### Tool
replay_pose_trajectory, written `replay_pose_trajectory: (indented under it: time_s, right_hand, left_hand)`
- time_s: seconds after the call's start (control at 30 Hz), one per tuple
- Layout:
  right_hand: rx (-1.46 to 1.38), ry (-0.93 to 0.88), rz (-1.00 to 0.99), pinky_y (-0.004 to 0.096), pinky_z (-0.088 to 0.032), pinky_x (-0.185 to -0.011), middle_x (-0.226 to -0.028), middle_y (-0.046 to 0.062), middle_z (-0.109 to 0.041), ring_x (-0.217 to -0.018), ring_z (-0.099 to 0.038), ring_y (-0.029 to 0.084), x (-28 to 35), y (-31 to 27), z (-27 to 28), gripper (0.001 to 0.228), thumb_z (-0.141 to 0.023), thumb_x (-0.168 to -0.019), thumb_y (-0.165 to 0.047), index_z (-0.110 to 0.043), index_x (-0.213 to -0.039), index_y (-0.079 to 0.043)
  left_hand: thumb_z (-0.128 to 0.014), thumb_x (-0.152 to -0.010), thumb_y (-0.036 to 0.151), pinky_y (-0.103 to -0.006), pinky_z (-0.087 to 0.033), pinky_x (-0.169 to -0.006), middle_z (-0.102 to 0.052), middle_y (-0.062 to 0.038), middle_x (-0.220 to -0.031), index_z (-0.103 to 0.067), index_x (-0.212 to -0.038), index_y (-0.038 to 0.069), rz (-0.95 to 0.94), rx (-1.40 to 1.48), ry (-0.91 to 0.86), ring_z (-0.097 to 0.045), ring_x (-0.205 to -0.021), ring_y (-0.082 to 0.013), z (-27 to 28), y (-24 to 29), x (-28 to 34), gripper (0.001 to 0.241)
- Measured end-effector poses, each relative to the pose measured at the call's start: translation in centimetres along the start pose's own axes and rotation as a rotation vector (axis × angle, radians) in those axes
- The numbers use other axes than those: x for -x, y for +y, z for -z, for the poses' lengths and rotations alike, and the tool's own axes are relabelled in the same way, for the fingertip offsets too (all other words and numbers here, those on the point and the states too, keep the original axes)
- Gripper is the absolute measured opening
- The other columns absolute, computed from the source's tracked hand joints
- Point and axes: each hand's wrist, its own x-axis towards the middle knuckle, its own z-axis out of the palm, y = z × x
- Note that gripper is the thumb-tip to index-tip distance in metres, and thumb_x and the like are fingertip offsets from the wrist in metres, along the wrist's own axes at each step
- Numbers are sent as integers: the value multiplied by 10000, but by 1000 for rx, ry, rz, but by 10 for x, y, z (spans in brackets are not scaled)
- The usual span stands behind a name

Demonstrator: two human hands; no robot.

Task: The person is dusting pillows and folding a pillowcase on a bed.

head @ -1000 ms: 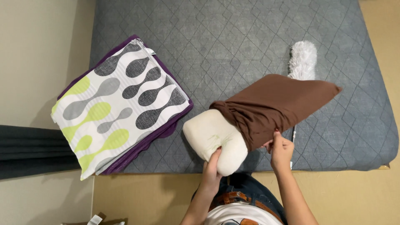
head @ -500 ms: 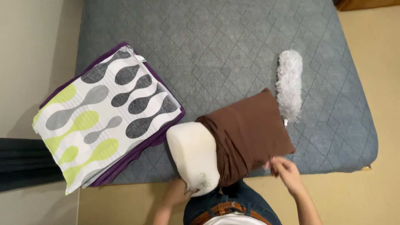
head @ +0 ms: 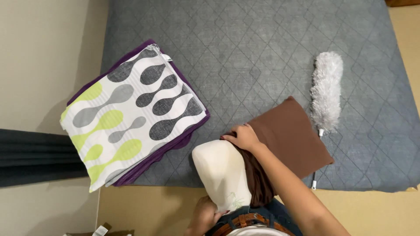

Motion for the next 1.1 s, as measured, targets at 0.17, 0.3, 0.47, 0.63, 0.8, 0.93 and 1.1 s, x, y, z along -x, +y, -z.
replay_pose_trajectory:
  time_s: [0.17,0.3,0.47,0.63,0.8,0.93,1.1]
  right_hand:
    - [-212,71,-110,451,-522,-834,-839,165,-727,-849,-675,377,26,-10,30,273,-781,-858,-296,-759,-804,-29]
    - [-251,216,-96,446,-517,-836,-818,162,-705,-847,-673,368,59,-48,83,266,-802,-844,-236,-693,-759,-9]
    - [-326,384,15,495,-451,-1033,-869,107,-722,-978,-722,310,96,-79,106,170,-782,-834,-131,-662,-789,-18]
    - [-367,401,-143,446,-471,-933,-936,93,-695,-960,-667,292,102,-72,102,226,-804,-803,-187,-657,-749,-23]
    - [-107,385,-146,455,-425,-809,-920,129,-588,-929,-546,334,93,-91,103,283,-826,-733,-265,-675,-697,-28]
    - [45,321,-51,465,-428,-777,-879,130,-590,-885,-554,347,91,-71,90,213,-747,-833,-207,-642,-758,-38]
    - [50,304,-15,512,-453,-667,-830,208,-596,-732,-580,427,75,3,111,182,-699,-878,-127,-589,-791,-10]
  left_hand:
    - [-835,-857,516,-501,-505,-755,-678,-183,-883,-729,-882,51,378,-337,-182,-645,-874,-372,14,6,-3,478]
    - [-672,-1014,466,-442,-522,-713,-662,-116,-808,-657,-896,91,642,-1,-224,-687,-780,-308,95,78,-58,393]
    - [-860,-631,577,-488,-479,-846,-671,-108,-1005,-671,-937,82,33,-254,395,-622,-1026,-350,154,152,-152,612]
    - [-862,-356,829,-604,-390,-1024,-637,-186,-1086,-574,-1225,-62,123,-618,23,-602,-1136,-387,126,144,-185,1278]
    - [-895,-565,643,-426,-466,-935,-645,-120,-1122,-620,-1173,-7,197,-645,-327,-612,-1085,-293,87,119,-166,931]
    - [-920,-590,481,-427,-487,-821,-687,-112,-900,-661,-1047,11,-63,-454,-103,-649,-908,-299,83,107,-139,705]
    - [-869,-723,353,-424,-485,-699,-680,-105,-769,-680,-915,58,-252,-359,95,-663,-791,-305,104,116,-129,400]
